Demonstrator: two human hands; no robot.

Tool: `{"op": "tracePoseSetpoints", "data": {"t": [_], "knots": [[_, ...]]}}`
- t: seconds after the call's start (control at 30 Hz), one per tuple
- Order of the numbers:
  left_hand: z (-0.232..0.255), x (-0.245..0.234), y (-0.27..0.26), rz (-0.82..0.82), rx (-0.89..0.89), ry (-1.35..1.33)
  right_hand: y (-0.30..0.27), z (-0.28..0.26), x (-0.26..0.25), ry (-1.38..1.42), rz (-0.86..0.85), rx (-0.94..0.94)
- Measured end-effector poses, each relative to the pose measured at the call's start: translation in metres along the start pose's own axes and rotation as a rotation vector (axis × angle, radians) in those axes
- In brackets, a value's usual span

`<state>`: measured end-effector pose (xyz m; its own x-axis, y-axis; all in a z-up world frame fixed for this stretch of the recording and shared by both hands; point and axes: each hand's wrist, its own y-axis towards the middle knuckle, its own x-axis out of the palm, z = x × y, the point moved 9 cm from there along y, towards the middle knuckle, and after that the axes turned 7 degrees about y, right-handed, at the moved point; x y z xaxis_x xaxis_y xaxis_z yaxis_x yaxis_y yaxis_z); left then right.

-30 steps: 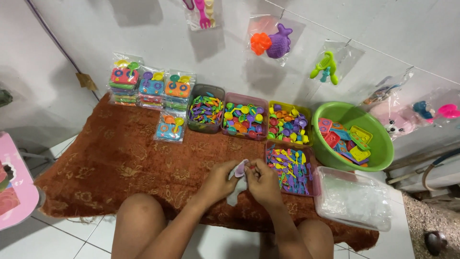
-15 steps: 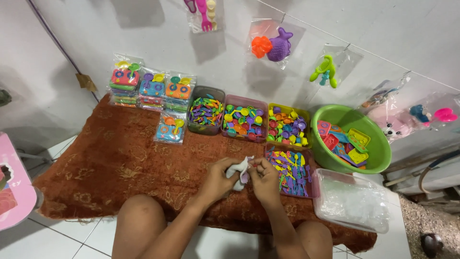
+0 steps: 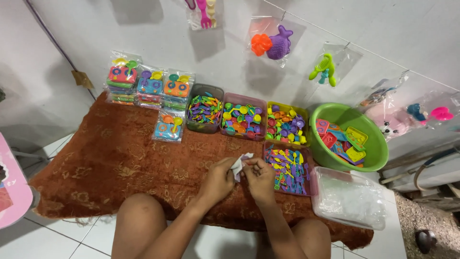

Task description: Using a piece of cleaning putty to remove debris from small plastic toy shapes and letters one by one.

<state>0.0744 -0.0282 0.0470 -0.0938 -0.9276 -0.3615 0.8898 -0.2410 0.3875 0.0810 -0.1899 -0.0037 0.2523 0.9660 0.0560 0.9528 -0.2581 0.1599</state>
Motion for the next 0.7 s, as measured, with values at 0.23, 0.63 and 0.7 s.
{"op": "tracePoseSetpoints", "data": {"t": [0.23, 0.63, 0.7], "knots": [[-0.053, -0.003, 0.004, 0.174, -0.146, -0.328, 0.012, -0.001, -0.031, -0.004, 0.176, -0.061], [-0.141, -0.103, 0.019, 0.781, -0.344, -1.512, 0.03, 0.068, -0.051, -0.494, 0.127, 0.008], [-0.132, -0.122, 0.014, 0.892, -0.363, -1.512, 0.038, 0.096, -0.055, -0.57, 0.088, -0.026]]}}
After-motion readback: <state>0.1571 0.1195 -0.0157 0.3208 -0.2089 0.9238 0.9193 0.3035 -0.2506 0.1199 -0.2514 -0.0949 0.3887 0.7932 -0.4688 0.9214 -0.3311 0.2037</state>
